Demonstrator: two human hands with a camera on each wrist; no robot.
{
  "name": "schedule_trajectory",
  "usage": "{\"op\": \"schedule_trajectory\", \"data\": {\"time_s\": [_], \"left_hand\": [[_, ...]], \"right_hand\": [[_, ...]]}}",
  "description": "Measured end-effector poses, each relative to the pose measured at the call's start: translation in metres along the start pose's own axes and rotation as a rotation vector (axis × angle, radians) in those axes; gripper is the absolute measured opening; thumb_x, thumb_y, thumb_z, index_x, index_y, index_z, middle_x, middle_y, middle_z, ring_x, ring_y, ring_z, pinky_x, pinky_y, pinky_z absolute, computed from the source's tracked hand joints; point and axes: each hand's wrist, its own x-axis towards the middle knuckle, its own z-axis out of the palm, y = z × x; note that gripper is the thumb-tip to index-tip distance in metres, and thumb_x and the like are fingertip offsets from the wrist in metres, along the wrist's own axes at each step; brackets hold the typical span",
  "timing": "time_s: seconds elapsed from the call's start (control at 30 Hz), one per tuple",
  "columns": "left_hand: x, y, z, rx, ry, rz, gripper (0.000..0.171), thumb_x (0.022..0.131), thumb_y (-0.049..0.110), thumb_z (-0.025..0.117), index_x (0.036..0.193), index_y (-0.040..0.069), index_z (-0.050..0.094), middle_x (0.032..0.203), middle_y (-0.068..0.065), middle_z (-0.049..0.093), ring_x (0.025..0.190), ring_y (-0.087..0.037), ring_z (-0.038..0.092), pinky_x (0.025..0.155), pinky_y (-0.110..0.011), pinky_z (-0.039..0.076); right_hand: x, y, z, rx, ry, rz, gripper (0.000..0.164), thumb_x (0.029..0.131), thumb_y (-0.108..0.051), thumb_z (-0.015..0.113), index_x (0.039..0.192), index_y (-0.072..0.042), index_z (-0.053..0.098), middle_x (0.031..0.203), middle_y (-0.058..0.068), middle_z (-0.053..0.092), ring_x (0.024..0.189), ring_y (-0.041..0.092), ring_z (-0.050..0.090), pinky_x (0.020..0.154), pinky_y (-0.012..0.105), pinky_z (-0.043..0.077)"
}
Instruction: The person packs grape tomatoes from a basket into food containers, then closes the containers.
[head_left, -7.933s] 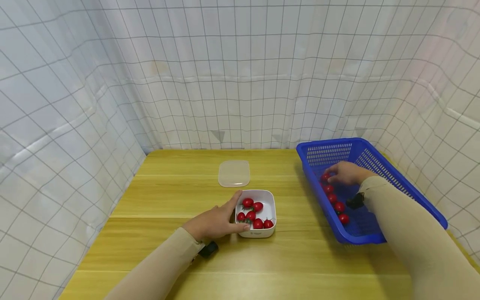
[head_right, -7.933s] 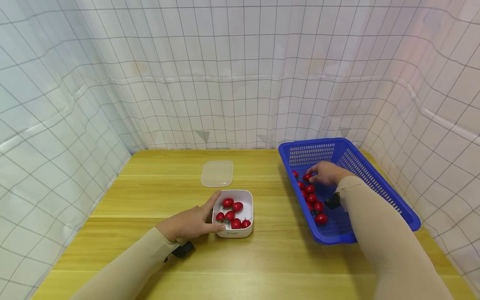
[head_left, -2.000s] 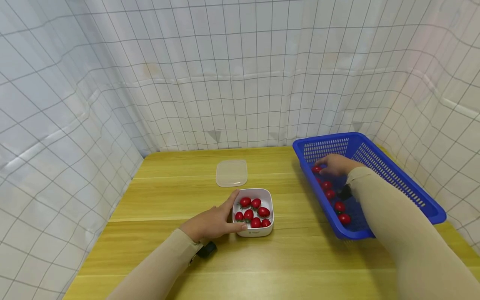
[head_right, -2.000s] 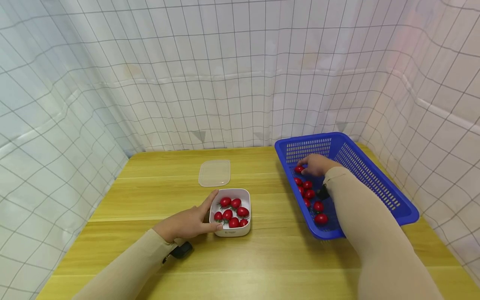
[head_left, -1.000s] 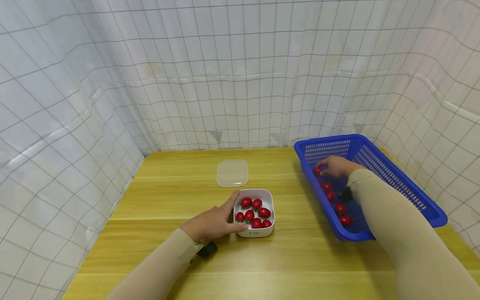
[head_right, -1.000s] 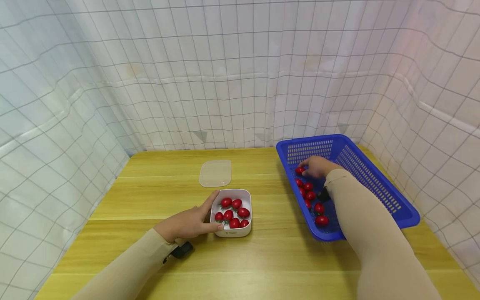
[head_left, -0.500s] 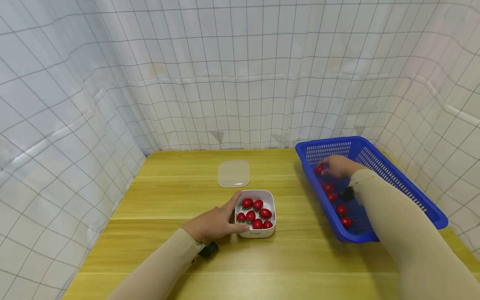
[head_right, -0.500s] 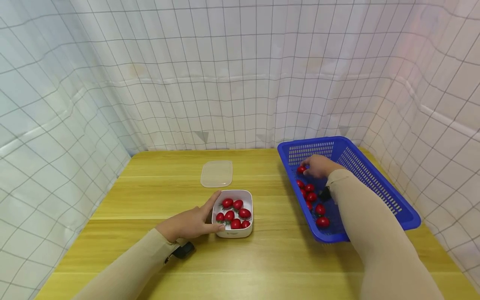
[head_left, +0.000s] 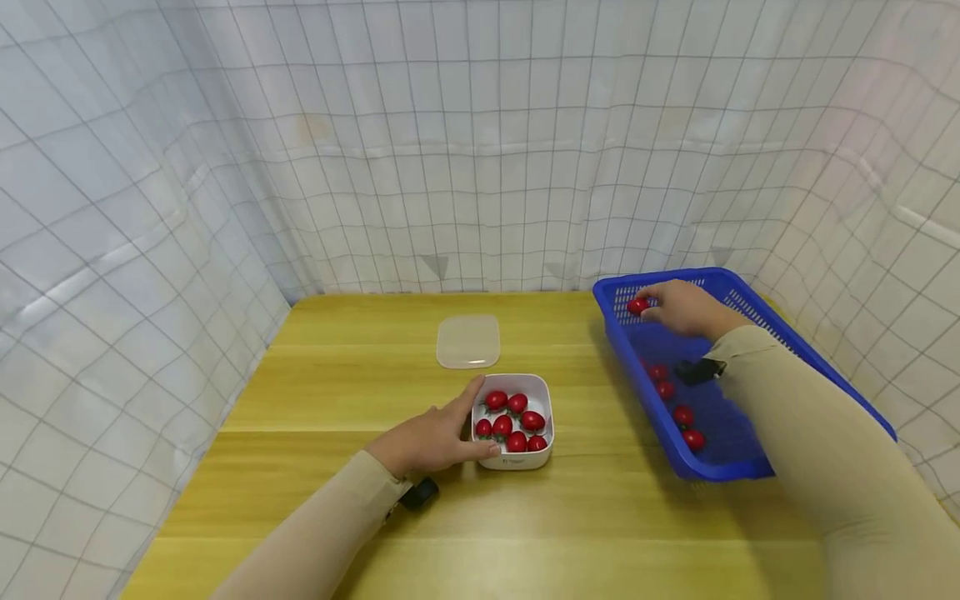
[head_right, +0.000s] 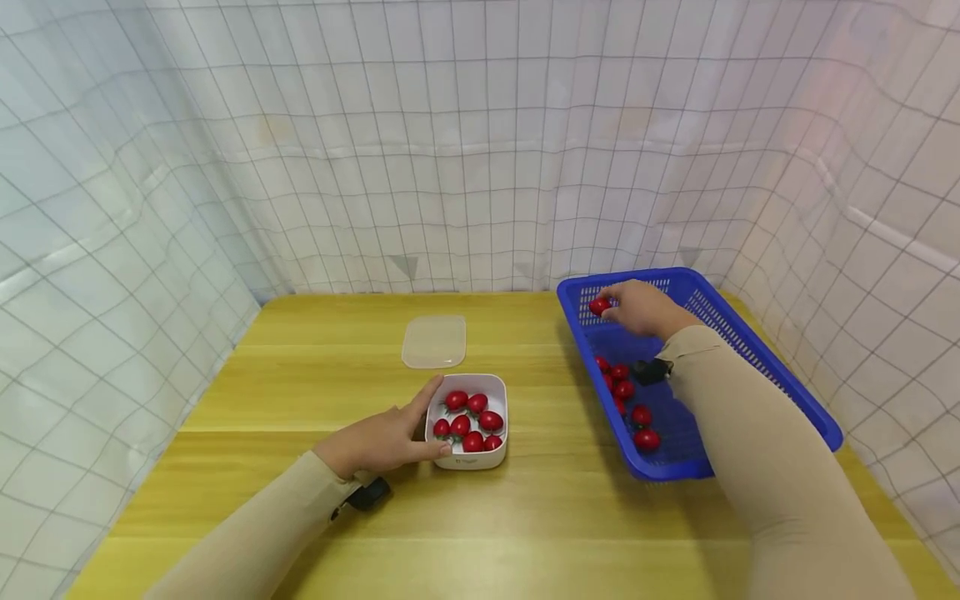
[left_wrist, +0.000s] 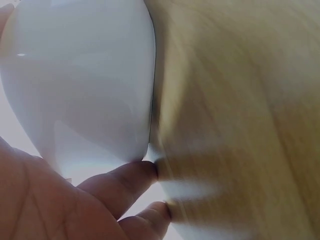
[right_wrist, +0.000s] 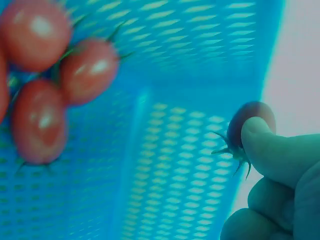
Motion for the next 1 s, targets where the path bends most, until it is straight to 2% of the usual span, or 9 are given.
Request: {"op": "schedule_trajectory", "data": {"time_s": [0.07,0.13,0.3,0.47,0.57,0.67,0.8,0.93,1.0], "left_hand": [[0.000,0.000,0.000,-0.001,0.001,0.003,0.111,0.093,0.066,0.068,0.171,0.027,0.000,0.178,-0.002,0.016,0.156,-0.041,0.036,0.131,-0.062,0.015],[0.000,0.000,0.000,-0.002,0.000,0.004,0.111,0.093,0.066,0.069,0.172,0.027,0.000,0.178,-0.003,0.016,0.156,-0.041,0.035,0.131,-0.063,0.015],[0.001,0.000,-0.001,-0.011,0.001,0.003,0.112,0.092,0.065,0.070,0.172,0.026,0.000,0.178,-0.003,0.016,0.158,-0.038,0.032,0.131,-0.062,0.014],[0.001,-0.001,-0.002,-0.023,-0.004,0.002,0.112,0.092,0.064,0.070,0.172,0.026,0.000,0.178,-0.003,0.016,0.160,-0.037,0.029,0.131,-0.063,0.013],[0.000,0.000,-0.003,-0.024,-0.008,0.004,0.112,0.093,0.063,0.070,0.172,0.026,0.000,0.177,-0.003,0.016,0.160,-0.037,0.028,0.131,-0.063,0.014],[0.000,0.000,-0.003,-0.023,-0.011,0.002,0.112,0.093,0.064,0.070,0.171,0.026,-0.001,0.177,-0.004,0.017,0.160,-0.037,0.028,0.131,-0.063,0.014],[0.001,0.000,-0.003,-0.027,-0.013,0.003,0.112,0.093,0.064,0.069,0.171,0.025,-0.001,0.178,-0.004,0.016,0.160,-0.037,0.027,0.130,-0.065,0.014],[0.001,-0.001,-0.003,-0.033,-0.018,0.001,0.113,0.093,0.065,0.069,0.171,0.025,-0.001,0.178,-0.004,0.016,0.160,-0.036,0.027,0.130,-0.065,0.013],[0.001,-0.001,-0.003,-0.041,-0.020,-0.002,0.113,0.093,0.065,0.069,0.171,0.025,-0.002,0.178,-0.004,0.016,0.160,-0.036,0.028,0.131,-0.065,0.012]], "right_hand": [[-0.004,-0.007,-0.007,0.031,0.013,0.009,0.040,0.107,-0.019,0.060,0.143,-0.001,0.061,0.072,0.006,0.064,0.060,0.020,0.052,0.066,0.042,0.049],[-0.010,-0.016,-0.013,0.057,0.022,0.002,0.040,0.108,-0.020,0.059,0.143,-0.003,0.061,0.061,-0.003,0.047,0.052,0.014,0.039,0.056,0.035,0.039],[-0.020,-0.048,-0.022,0.087,0.037,-0.061,0.037,0.106,-0.022,0.062,0.141,-0.008,0.064,0.062,-0.006,0.037,0.052,0.013,0.037,0.052,0.029,0.032],[-0.025,-0.094,-0.018,0.094,-0.022,-0.113,0.041,0.105,-0.023,0.065,0.143,-0.009,0.063,0.060,-0.008,0.035,0.052,0.012,0.036,0.052,0.027,0.030],[-0.026,-0.116,-0.009,0.079,-0.065,-0.171,0.039,0.105,-0.021,0.066,0.142,-0.010,0.064,0.060,-0.008,0.036,0.053,0.011,0.034,0.055,0.028,0.031],[-0.026,-0.133,0.000,0.088,-0.114,-0.227,0.034,0.104,-0.019,0.067,0.138,-0.011,0.067,0.068,-0.008,0.054,0.057,0.011,0.040,0.059,0.028,0.037],[-0.028,-0.151,0.012,0.094,-0.165,-0.273,0.031,0.102,-0.019,0.070,0.133,-0.012,0.070,0.096,-0.004,0.075,0.067,0.011,0.052,0.064,0.027,0.045],[-0.031,-0.164,0.023,0.095,-0.205,-0.342,0.030,0.102,-0.019,0.071,0.131,-0.011,0.071,0.099,-0.004,0.075,0.068,0.009,0.053,0.062,0.025,0.047],[-0.032,-0.168,0.028,0.089,-0.221,-0.380,0.030,0.102,-0.019,0.071,0.131,-0.010,0.071,0.088,-0.006,0.070,0.063,0.008,0.050,0.059,0.023,0.044]]}}
